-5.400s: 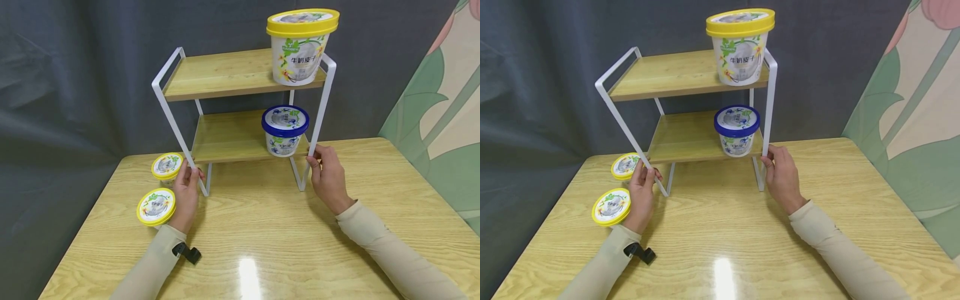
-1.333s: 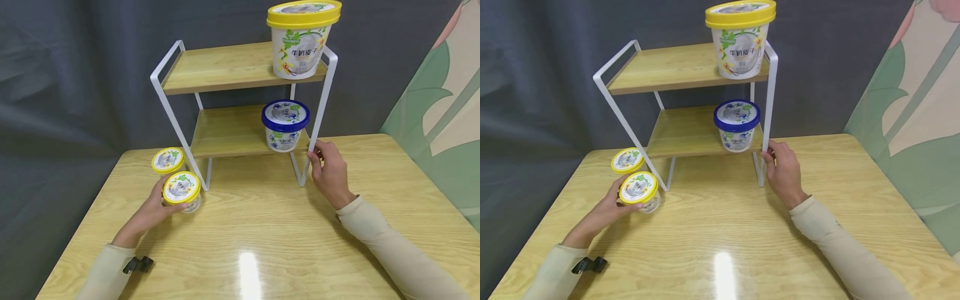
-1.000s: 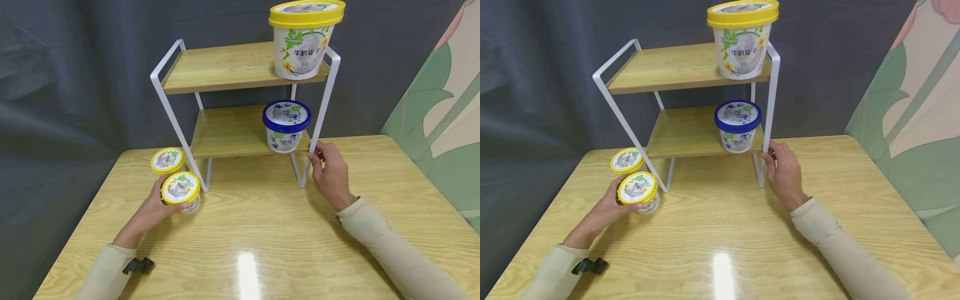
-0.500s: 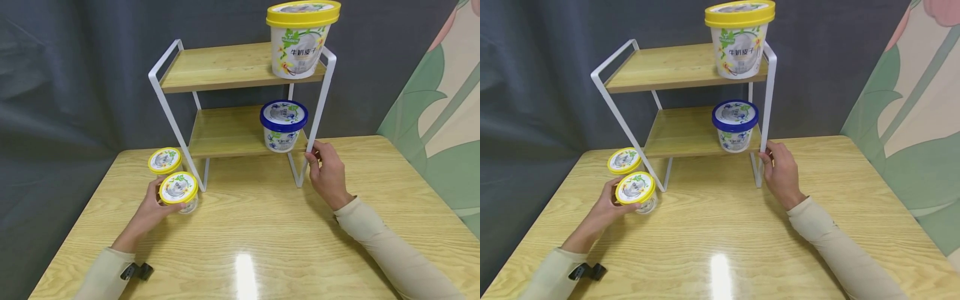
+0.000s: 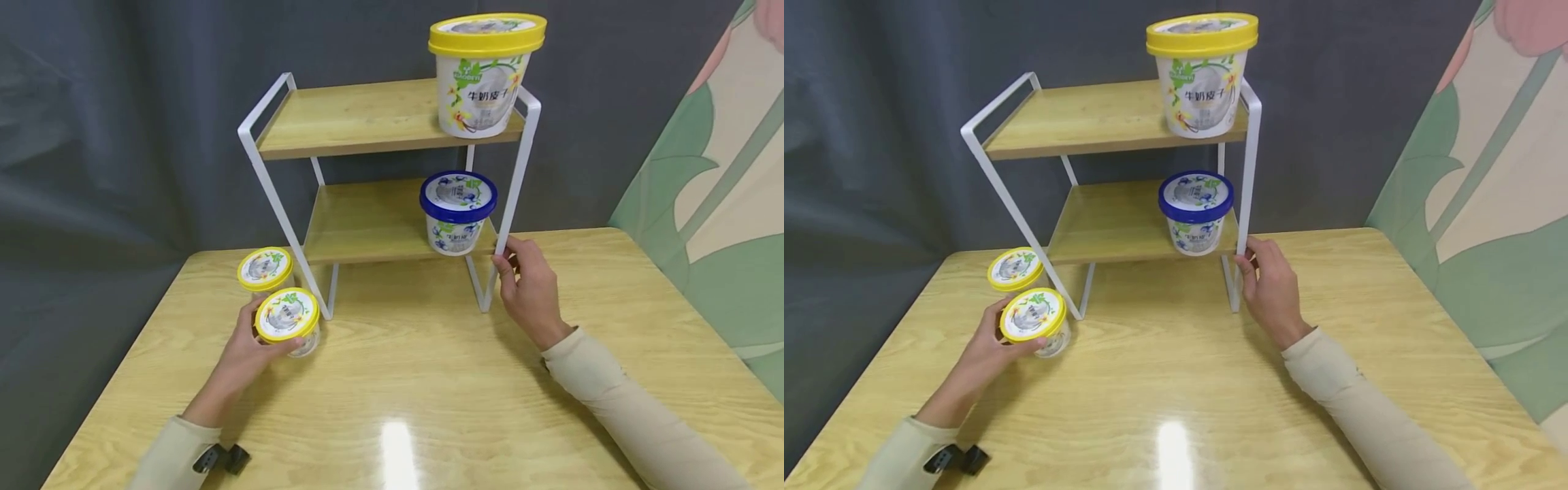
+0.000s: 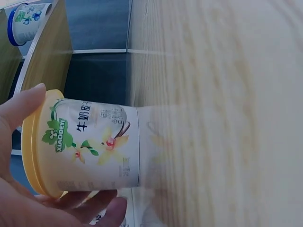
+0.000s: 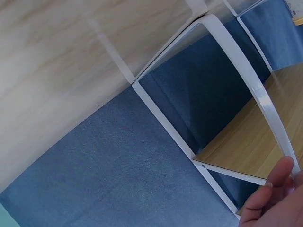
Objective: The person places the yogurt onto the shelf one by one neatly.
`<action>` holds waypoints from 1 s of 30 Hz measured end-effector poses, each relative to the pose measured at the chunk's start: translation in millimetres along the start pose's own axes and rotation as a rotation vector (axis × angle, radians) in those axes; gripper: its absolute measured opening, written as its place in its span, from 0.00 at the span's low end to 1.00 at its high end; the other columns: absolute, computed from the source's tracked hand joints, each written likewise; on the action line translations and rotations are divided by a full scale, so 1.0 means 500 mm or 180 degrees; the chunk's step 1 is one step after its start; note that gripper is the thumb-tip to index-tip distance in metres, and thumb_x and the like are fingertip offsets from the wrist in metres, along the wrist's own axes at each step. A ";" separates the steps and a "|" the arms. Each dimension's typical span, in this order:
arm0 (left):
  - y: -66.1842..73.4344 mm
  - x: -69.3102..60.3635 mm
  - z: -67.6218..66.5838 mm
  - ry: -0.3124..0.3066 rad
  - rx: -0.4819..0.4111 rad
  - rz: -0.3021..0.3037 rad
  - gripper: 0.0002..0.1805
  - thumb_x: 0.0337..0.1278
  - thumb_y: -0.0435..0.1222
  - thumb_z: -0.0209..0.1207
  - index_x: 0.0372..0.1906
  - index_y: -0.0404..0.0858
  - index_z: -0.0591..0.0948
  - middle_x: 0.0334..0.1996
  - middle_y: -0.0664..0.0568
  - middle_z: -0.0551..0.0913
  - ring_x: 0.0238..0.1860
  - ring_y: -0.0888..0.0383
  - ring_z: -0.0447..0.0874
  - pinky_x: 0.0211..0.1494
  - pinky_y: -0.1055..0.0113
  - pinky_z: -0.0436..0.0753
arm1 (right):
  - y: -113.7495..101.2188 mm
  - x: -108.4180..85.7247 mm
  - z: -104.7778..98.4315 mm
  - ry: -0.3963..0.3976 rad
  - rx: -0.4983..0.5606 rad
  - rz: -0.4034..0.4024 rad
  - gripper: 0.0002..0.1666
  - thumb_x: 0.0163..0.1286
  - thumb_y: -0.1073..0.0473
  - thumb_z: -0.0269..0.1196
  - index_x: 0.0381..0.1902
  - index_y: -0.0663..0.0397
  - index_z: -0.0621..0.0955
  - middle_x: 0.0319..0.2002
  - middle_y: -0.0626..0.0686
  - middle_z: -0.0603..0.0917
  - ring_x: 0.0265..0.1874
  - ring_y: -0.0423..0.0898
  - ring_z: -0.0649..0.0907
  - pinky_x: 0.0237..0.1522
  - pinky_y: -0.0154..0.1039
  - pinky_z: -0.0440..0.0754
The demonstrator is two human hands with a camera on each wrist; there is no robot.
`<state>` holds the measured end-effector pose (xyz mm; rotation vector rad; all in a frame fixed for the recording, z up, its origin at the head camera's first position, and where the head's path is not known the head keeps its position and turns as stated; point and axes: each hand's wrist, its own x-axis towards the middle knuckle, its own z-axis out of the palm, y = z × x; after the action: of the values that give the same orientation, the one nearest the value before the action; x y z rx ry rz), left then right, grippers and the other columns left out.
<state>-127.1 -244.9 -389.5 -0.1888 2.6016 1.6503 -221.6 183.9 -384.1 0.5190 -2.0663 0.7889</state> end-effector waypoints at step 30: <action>0.181 -0.090 -0.023 -0.0179 0.0015 0.1041 0.50 0.51 0.34 0.73 0.76 0.58 0.58 0.70 0.59 0.64 0.62 0.58 0.65 0.58 0.74 0.72 | -0.001 0.001 0.003 0.0003 0.0008 -0.0088 0.14 0.64 0.71 0.65 0.48 0.67 0.77 0.33 0.59 0.77 0.28 0.47 0.77 0.32 0.26 0.71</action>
<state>-94.1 -213.7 -298.3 0.2957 2.7059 1.7088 -222.4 182.4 -384.1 0.5473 -2.0532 0.7754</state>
